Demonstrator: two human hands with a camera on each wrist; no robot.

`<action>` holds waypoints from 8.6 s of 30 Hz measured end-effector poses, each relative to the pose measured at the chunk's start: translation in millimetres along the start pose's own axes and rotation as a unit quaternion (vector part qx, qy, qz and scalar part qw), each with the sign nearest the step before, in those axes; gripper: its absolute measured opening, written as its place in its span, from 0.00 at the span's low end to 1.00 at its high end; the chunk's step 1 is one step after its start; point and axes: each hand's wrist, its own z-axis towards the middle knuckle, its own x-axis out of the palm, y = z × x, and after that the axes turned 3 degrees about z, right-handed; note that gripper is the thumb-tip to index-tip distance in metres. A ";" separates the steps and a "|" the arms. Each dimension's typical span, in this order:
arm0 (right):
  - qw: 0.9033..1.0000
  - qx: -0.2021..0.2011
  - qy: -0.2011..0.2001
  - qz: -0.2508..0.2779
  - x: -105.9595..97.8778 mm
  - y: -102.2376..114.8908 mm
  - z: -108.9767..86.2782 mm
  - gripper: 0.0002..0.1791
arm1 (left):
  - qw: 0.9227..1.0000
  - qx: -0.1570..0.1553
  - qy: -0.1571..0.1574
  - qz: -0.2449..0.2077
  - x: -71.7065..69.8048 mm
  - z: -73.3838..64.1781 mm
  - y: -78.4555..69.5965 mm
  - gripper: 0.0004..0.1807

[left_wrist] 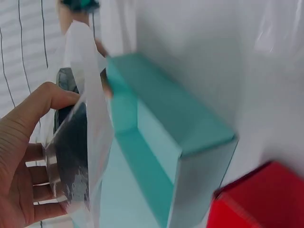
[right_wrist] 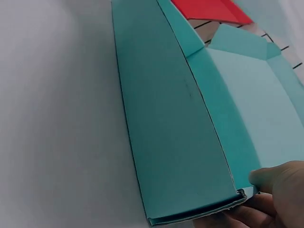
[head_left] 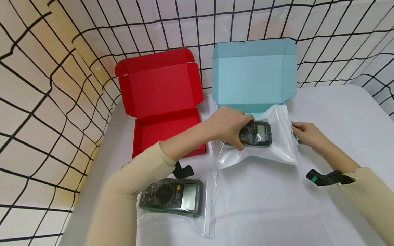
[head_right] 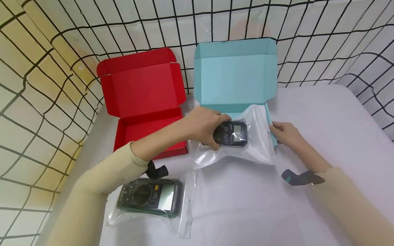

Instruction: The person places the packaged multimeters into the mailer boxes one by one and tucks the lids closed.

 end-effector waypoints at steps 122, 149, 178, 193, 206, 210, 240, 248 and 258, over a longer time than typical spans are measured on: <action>0.984 -0.024 -0.156 0.085 -41.5 13.9 42.2 0.45 | 0.838 -0.298 -0.212 -0.406 39.1 43.1 70.6 0.52; 0.946 -0.096 -0.078 0.299 -43.7 59.0 14.0 0.46 | 0.775 -0.279 -0.160 -0.544 41.7 14.2 67.5 0.35; 0.904 -0.090 0.046 0.416 -42.2 28.2 -6.5 0.50 | 0.788 -0.276 -0.161 -0.527 62.6 -9.2 49.0 0.27; 0.952 -0.057 0.036 0.300 -38.9 24.3 -7.2 0.54 | 0.709 -0.284 -0.137 -0.630 61.7 -8.6 55.0 0.27; 0.912 -0.119 0.075 0.385 -32.5 18.5 -10.0 0.43 | 0.696 -0.275 -0.113 -0.653 65.8 -12.0 58.7 0.31; 0.893 -0.138 0.105 0.415 -35.7 11.4 -13.6 0.44 | 0.685 -0.273 -0.097 -0.668 65.5 -14.4 63.1 0.33; 0.981 -0.005 -0.024 0.192 -23.3 -2.1 -54.5 0.33 | 0.612 -0.282 -0.093 -0.733 59.5 -33.3 26.3 0.28; 0.989 0.003 -0.059 0.137 -7.4 -3.2 -61.2 0.37 | 0.623 -0.339 -0.062 -0.702 72.2 -39.1 1.3 0.29; 0.990 -0.086 -0.112 0.018 11.9 -2.1 -69.5 0.30 | 0.627 -0.333 -0.061 -0.702 81.1 -42.6 -20.0 0.31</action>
